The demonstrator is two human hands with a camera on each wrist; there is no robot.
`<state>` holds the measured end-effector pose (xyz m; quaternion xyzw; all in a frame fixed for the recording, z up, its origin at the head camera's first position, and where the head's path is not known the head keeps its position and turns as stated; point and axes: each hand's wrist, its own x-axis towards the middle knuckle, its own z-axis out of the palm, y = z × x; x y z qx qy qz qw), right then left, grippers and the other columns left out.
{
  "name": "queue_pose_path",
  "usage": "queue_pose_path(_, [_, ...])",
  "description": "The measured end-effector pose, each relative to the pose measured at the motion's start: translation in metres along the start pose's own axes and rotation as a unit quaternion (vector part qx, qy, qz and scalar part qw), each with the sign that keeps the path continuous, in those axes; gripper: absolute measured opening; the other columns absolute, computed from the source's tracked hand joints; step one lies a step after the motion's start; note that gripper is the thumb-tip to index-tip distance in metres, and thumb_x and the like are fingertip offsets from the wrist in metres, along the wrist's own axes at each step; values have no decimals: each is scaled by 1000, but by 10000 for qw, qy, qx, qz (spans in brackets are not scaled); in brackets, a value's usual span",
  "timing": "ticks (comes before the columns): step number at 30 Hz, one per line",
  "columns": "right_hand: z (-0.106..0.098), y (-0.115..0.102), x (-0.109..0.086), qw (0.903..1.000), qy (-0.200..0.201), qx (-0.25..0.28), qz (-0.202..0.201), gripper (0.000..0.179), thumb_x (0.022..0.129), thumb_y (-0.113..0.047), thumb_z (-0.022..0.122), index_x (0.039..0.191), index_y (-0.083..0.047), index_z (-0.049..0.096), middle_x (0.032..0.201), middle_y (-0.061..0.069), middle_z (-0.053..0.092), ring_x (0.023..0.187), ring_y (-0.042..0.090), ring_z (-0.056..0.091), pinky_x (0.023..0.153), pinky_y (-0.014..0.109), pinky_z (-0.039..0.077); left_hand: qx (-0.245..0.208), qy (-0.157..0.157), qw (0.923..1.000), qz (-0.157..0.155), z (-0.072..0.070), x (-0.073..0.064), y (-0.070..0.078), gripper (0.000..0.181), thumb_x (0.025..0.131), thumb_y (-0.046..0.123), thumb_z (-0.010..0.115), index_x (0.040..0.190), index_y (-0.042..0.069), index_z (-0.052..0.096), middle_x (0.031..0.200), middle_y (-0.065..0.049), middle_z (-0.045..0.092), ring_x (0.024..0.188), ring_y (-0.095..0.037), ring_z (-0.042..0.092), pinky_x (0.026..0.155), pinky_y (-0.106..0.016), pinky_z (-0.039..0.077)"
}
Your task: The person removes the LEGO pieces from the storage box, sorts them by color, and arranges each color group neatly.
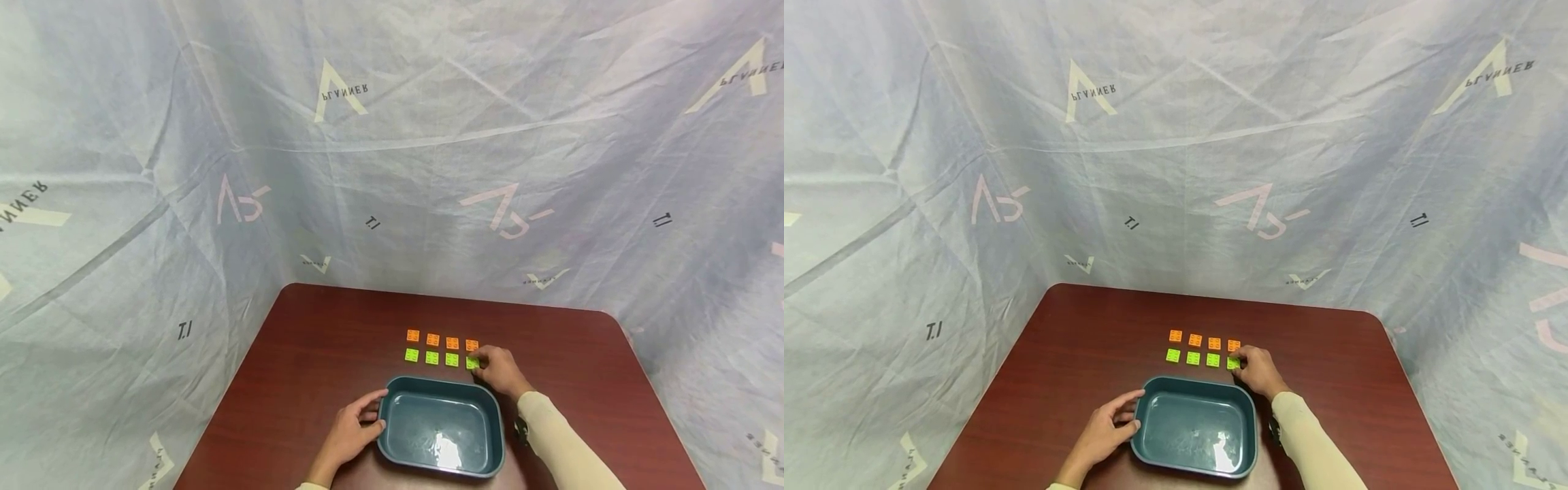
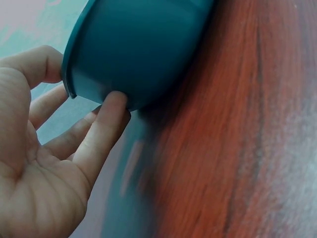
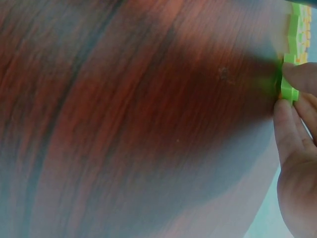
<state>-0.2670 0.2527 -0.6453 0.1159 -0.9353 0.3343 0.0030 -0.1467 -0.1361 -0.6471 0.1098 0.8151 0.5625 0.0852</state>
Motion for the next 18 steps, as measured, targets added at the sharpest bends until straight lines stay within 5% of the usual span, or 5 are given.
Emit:
queue_pose_path(13, [-3, -1, -5, 9999, 2, 94, -137, 28, 85, -5, 86, 112, -9, 81, 111, 5, 76, 91, 16, 68, 81, 39, 60, 5, -74, 9999, -82, 1, 1, 1, 57, 93, 18, 79, 147, 27, 64, 129, -10, 74, 109, -25, 74, 85, -27, 59])
queue_pose_path(18, [-6, -2, -8, 9998, 76, 198, -2, 28, 88, -15, 85, 116, -12, 80, 115, 4, 77, 101, 22, 71, 91, 49, 60, 37, -86, 9999, -51, 1, 0, 1, 56, 93, 19, 78, 147, 24, 63, 129, -12, 74, 108, -25, 75, 86, -27, 59])
